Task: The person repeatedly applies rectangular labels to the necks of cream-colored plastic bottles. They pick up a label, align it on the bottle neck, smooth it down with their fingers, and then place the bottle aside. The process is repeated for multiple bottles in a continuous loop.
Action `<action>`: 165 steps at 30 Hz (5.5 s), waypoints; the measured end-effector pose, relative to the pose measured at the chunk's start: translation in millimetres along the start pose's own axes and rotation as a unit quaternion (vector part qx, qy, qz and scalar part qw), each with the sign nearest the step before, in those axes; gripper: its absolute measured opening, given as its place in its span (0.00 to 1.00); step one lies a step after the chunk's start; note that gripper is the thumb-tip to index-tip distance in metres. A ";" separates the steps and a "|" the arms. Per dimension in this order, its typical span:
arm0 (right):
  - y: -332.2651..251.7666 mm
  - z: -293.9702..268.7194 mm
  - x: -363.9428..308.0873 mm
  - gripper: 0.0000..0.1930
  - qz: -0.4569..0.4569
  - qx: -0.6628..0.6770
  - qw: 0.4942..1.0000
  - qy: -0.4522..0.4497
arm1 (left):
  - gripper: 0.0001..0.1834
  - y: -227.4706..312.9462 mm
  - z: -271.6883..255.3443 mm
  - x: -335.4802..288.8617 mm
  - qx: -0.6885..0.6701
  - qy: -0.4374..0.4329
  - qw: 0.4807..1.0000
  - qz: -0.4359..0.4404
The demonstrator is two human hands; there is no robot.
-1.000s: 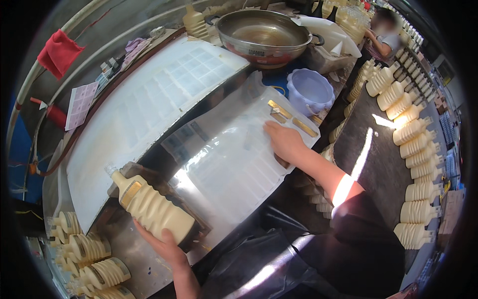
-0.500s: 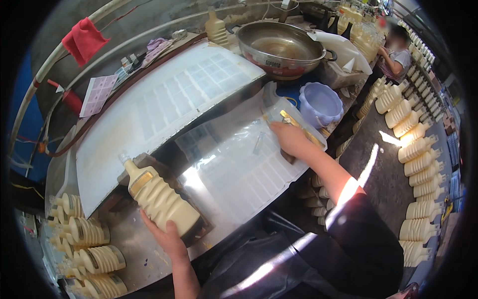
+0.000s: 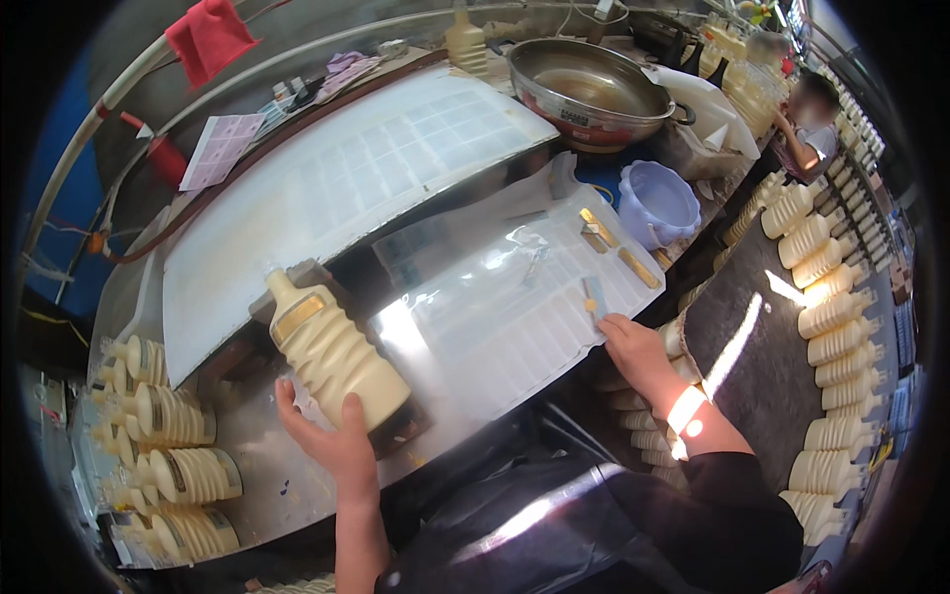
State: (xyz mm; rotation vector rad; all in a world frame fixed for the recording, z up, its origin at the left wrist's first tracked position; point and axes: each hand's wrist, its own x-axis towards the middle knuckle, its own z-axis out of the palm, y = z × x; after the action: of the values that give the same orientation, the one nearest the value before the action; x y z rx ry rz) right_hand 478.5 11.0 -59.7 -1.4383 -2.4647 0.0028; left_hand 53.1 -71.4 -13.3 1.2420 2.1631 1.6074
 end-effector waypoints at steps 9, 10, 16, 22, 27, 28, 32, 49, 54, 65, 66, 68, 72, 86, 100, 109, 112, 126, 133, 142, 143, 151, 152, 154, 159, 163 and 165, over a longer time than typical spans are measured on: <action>-51.3 -33.0 53.4 0.11 0.264 0.426 0.861 -0.085 | 0.21 54.1 14.1 -19.7 0.048 -0.100 0.941 0.320; -72.3 -41.4 68.3 0.12 0.312 0.512 0.791 -0.125 | 0.21 62.1 19.4 -20.5 0.062 -0.120 0.933 0.335; -170.9 -55.0 103.5 0.19 0.201 0.671 0.687 -0.192 | 0.18 81.6 36.7 -18.9 0.142 -0.113 0.924 0.338; -216.9 -57.6 114.0 0.20 0.110 0.682 0.694 -0.203 | 0.13 60.5 8.7 -10.7 0.147 -0.011 0.932 0.331; -229.3 -48.7 134.5 0.24 0.015 0.597 0.793 -0.121 | 0.05 40.4 -16.3 -14.9 -0.028 -0.020 0.982 0.185; -231.4 -45.3 139.0 0.26 -0.011 0.582 0.809 -0.085 | 0.05 38.2 -21.1 -16.7 -0.079 -0.034 0.988 0.129; -236.1 -32.8 143.7 0.28 -0.027 0.548 0.809 -0.211 | 0.02 39.0 -36.1 -19.1 -0.267 -0.067 0.957 -0.089; -247.2 -32.0 107.2 0.30 -0.132 0.472 0.869 -0.064 | 0.11 38.2 -4.8 -7.6 0.051 -0.036 0.983 0.174; -242.6 -49.1 120.6 0.28 -0.055 0.472 0.878 -0.051 | 0.10 34.5 -13.5 -12.9 -0.144 -0.055 0.988 -0.002; -230.0 -40.7 155.6 0.05 0.125 0.571 0.749 -0.312 | 0.10 25.6 -44.3 -23.0 -0.353 -0.050 0.910 -0.213; -228.4 -34.3 156.1 0.05 0.099 0.582 0.754 -0.289 | 0.10 22.1 -43.9 -24.3 -0.360 -0.049 0.903 -0.229; -231.5 -24.2 159.0 0.06 0.045 0.603 0.759 -0.241 | 0.10 18.2 -41.3 -24.8 -0.362 -0.036 0.896 -0.253; -240.6 -26.9 160.7 0.13 -0.082 0.496 0.853 -0.141 | 0.09 21.2 -42.6 -25.7 -0.302 -0.023 0.926 -0.227; -237.5 -20.7 166.4 0.07 0.043 0.535 0.798 -0.275 | 0.05 -2.2 -41.1 -23.4 -0.303 -0.016 0.920 -0.250; -237.1 2.1 165.1 0.08 0.045 0.469 0.858 -0.205 | 0.07 -33.9 -24.0 -28.2 -0.266 -0.001 0.947 -0.181; -217.1 19.4 158.1 0.20 0.080 0.563 0.789 -0.233 | 0.13 -27.5 -17.7 -24.1 -0.313 0.021 0.924 -0.217; -231.0 1.9 157.3 0.24 0.100 0.539 0.788 -0.282 | 0.16 -32.8 -11.3 -23.1 -0.312 0.013 0.933 -0.180; -239.9 7.4 158.6 0.24 0.111 0.531 0.799 -0.261 | 0.26 -33.6 -1.4 -24.8 -0.291 -0.007 0.942 -0.165; -240.3 8.3 157.4 0.25 0.097 0.525 0.807 -0.251 | 0.27 -34.9 -1.2 -25.5 -0.310 -0.005 0.934 -0.177; -239.2 11.2 156.6 0.25 0.106 0.535 0.802 -0.246 | 0.27 -38.4 -1.2 -26.4 -0.303 -0.009 0.937 -0.174; -238.3 12.4 156.5 0.25 0.104 0.534 0.804 -0.240 | 0.27 -37.4 -1.1 -26.1 -0.305 -0.010 0.937 -0.173; -237.2 14.8 157.4 0.25 0.087 0.520 0.817 -0.233 | 0.26 -37.6 -2.1 -26.3 -0.297 -0.014 0.941 -0.164; -236.5 15.1 157.3 0.25 0.086 0.520 0.817 -0.233 | 0.26 -36.9 -2.4 -26.0 -0.295 -0.016 0.942 -0.162; -237.0 5.9 160.6 0.25 0.116 0.529 0.790 -0.287 | 0.24 -37.6 -3.0 -26.1 -0.311 -0.013 0.936 -0.165; -223.4 12.6 158.9 0.23 0.080 0.616 0.728 -0.291 | 0.23 -57.1 -9.4 -27.6 -0.343 -0.033 0.923 -0.171; -225.1 29.0 151.9 0.23 0.046 0.622 0.746 -0.233 | 0.24 -57.2 -11.0 -30.0 -0.366 -0.047 0.917 -0.153; -228.2 24.9 151.6 0.24 0.070 0.604 0.753 -0.252 | 0.24 -53.2 -10.3 -30.9 -0.366 -0.046 0.921 -0.126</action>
State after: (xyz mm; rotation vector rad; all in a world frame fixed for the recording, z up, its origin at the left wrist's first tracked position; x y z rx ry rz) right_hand 207.9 29.2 -13.4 -0.9760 -1.8062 1.8311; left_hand 39.7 -104.0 -64.7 0.7456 1.3561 1.9118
